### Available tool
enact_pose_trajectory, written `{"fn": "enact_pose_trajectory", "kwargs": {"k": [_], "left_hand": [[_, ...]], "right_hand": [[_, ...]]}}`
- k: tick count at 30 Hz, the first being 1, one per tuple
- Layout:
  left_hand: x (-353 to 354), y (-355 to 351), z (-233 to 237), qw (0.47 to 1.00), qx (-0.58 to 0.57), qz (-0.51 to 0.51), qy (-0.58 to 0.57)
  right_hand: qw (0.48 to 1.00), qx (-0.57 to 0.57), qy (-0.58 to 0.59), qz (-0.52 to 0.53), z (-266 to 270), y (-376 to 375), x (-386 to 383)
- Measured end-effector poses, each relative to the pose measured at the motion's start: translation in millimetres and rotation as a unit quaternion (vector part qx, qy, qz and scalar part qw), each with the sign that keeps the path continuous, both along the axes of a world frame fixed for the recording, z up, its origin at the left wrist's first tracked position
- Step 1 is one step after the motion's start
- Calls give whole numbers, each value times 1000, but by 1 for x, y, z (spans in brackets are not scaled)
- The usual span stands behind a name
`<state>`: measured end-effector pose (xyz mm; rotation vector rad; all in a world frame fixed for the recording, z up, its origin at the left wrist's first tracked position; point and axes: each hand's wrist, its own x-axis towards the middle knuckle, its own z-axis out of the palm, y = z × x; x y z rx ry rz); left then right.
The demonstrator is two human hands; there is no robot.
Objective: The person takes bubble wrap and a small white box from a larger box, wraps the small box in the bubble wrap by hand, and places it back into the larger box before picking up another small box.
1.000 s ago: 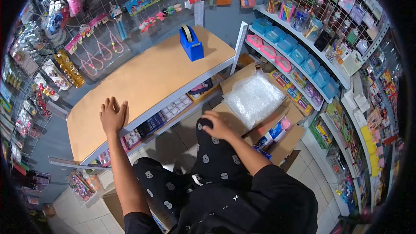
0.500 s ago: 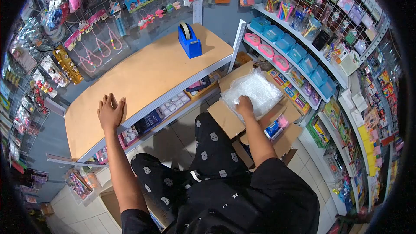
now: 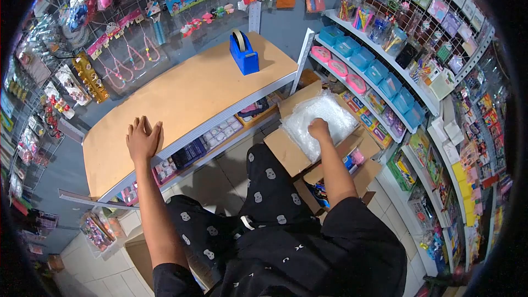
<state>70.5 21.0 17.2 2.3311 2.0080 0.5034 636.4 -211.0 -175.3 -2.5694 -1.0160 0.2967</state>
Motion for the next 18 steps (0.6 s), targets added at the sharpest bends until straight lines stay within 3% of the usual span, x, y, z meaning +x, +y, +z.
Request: {"fn": "enact_pose_trajectory", "kwargs": {"k": [2,8,15,18], "left_hand": [[1,0,0,1000,1,3,-5],[0,1,-2,1000,3,7,-2],[1,0,0,1000,1,8,6],[2,-1,0,1000,1,9,-4]], "right_hand": [[1000,5,13,-6,4,-5,16],[964,255,38,-73,20,-47,67],[917,390,-15,-88,62,-76,107],[900,422,21,-110,85,-82,113]]}}
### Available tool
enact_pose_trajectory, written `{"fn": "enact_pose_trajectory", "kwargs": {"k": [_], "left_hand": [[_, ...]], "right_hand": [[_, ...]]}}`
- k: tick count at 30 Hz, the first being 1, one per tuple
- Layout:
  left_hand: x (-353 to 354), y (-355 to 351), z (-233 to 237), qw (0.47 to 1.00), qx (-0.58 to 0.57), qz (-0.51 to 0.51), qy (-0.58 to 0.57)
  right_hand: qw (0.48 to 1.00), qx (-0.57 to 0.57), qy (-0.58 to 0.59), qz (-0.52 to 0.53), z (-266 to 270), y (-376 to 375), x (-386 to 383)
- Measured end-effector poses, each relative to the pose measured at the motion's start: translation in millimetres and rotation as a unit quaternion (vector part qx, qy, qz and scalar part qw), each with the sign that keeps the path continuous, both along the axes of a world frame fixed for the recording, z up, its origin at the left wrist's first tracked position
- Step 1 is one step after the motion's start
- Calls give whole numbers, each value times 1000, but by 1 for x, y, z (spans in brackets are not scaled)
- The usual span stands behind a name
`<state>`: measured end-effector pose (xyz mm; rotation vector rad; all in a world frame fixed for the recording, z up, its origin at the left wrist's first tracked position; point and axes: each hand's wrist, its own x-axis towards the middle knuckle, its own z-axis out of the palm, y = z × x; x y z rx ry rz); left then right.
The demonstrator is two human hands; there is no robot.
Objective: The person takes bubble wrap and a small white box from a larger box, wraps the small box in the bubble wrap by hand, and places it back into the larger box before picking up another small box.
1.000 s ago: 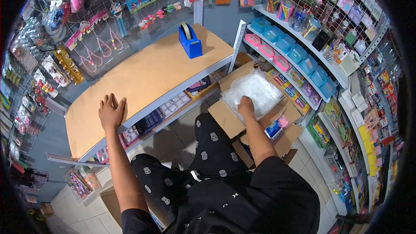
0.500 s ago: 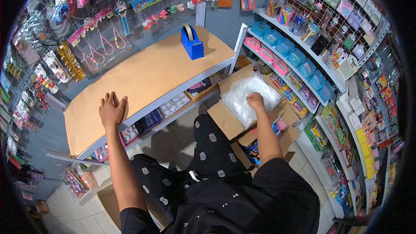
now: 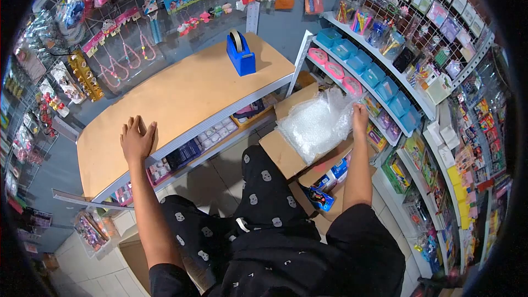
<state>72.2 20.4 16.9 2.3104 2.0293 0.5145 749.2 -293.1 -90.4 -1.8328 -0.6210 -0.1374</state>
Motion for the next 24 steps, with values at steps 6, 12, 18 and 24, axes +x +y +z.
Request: {"fn": "enact_pose_trajectory", "kwargs": {"k": [6,12,18,24], "left_hand": [[-2,1,-2,1000,1,-1,6],[1,-3,2,1000,2,-6,-1],[-2,-1,1,999,36,-36,-13],[0,-6,4,999,34,-20,-32]], "right_hand": [[989,145,2,21,33,2,-6],[975,209,7,68,52,22,-56],[961,220,111,128,69,63,-172],[884,277,253,279,95,152,-285]]}}
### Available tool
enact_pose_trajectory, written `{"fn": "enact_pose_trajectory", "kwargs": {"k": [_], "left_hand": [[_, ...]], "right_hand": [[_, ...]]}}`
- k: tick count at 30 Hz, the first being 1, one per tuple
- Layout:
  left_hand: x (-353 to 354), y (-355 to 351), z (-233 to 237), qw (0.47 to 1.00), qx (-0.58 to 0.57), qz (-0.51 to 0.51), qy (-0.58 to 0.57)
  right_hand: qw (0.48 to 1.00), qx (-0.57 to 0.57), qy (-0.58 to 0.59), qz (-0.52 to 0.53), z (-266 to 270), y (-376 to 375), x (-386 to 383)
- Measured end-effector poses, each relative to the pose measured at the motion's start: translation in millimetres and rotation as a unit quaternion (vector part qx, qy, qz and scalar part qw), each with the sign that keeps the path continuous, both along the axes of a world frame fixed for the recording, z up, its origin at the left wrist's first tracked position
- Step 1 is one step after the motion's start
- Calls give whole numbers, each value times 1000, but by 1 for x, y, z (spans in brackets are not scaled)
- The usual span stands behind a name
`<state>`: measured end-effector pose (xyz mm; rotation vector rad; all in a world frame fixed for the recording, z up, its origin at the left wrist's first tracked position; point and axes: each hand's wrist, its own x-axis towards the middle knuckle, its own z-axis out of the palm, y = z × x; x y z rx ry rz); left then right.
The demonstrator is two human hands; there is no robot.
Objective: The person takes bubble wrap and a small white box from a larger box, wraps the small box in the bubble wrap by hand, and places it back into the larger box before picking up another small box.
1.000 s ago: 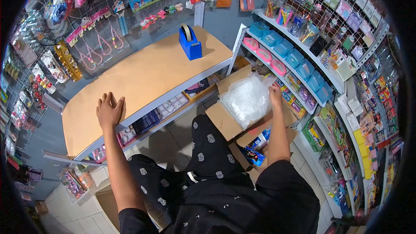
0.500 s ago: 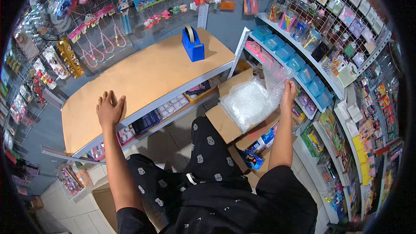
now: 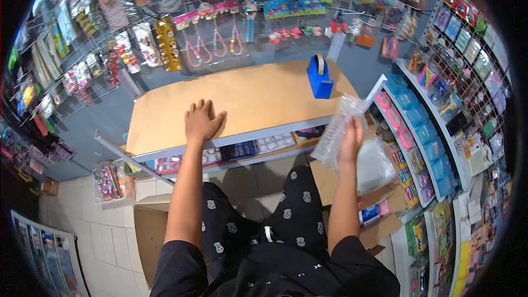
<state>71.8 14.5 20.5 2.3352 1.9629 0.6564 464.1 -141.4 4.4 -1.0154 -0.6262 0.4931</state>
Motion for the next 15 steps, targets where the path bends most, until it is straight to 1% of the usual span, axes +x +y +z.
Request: {"fn": "enact_pose_trajectory", "kwargs": {"k": [2,3,4,5,6,7,11,15], "left_hand": [[-2,4,-8,1000,12,3,0],[-2,4,-9,1000,13,3,-1],[-1,1,-4,1000,15,3,-1],[-1,0,2,1000,-18,-3,1],[-1,0,1,1000,-22,3,9],[-1,2,-2,1000,-22,4,12],[-3,4,-10,999,12,11,29],[1,-1,-4,1000,6,23,1]], "right_hand": [[987,-19,-73,141,2,41,-34],[965,-38,-139,218,9,55,-56],[926,-94,-257,260,12,63,-71],[868,-130,-377,294,15,72,-86],[770,-196,-538,282,14,82,-96],[641,-253,-680,253,13,94,-105],[677,-182,-671,242,-8,90,-110],[636,-210,-702,241,7,86,-108]]}}
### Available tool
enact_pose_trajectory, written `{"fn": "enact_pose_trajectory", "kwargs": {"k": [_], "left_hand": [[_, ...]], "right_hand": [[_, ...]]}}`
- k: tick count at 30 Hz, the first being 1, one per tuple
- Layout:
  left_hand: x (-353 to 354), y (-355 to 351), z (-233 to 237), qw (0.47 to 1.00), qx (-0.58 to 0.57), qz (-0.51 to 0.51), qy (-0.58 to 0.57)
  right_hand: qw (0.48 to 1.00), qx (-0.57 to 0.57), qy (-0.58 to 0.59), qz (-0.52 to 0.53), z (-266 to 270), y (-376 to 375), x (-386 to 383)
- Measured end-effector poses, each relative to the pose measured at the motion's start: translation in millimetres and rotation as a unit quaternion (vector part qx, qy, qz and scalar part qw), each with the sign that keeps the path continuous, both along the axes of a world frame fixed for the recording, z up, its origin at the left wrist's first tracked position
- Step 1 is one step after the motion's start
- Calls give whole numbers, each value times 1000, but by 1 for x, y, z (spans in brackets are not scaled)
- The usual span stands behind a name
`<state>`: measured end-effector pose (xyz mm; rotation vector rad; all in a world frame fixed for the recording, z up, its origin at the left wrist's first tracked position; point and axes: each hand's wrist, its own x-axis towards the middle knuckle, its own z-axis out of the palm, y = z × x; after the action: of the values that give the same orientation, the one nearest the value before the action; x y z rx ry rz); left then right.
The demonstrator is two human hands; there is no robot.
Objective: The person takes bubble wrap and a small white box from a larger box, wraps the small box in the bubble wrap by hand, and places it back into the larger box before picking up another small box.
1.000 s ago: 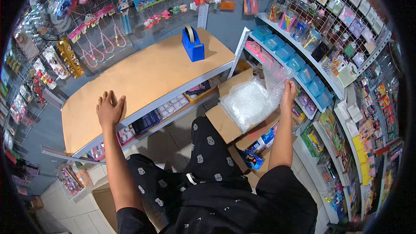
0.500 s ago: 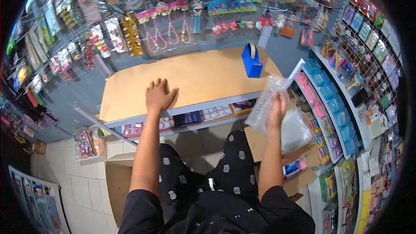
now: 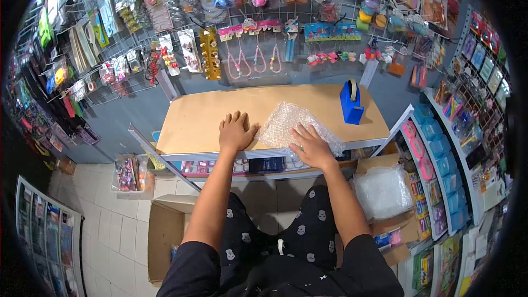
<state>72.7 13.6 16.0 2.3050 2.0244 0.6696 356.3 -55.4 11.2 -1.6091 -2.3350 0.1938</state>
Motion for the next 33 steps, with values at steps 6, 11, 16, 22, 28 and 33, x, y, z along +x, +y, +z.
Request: {"fn": "enact_pose_trajectory", "kwargs": {"k": [6,11,16,22,28,33], "left_hand": [[-5,9,-4,993,-12,-3,-121],[-10,4,-4,998,-27,-25,-56],[-10,5,-2,997,-36,-17,-67],[-11,4,19,998,-63,-10,-27],[-38,10,4,996,1,-67,-57],[-36,14,-1,991,49,-55,-112]], "right_hand": [[995,-7,-51,90,16,36,-20],[953,-31,233,190,2,79,-15],[983,77,160,39,8,73,49],[989,69,128,-26,5,65,55],[986,77,148,-2,6,65,58],[968,63,240,-29,-14,78,64]]}}
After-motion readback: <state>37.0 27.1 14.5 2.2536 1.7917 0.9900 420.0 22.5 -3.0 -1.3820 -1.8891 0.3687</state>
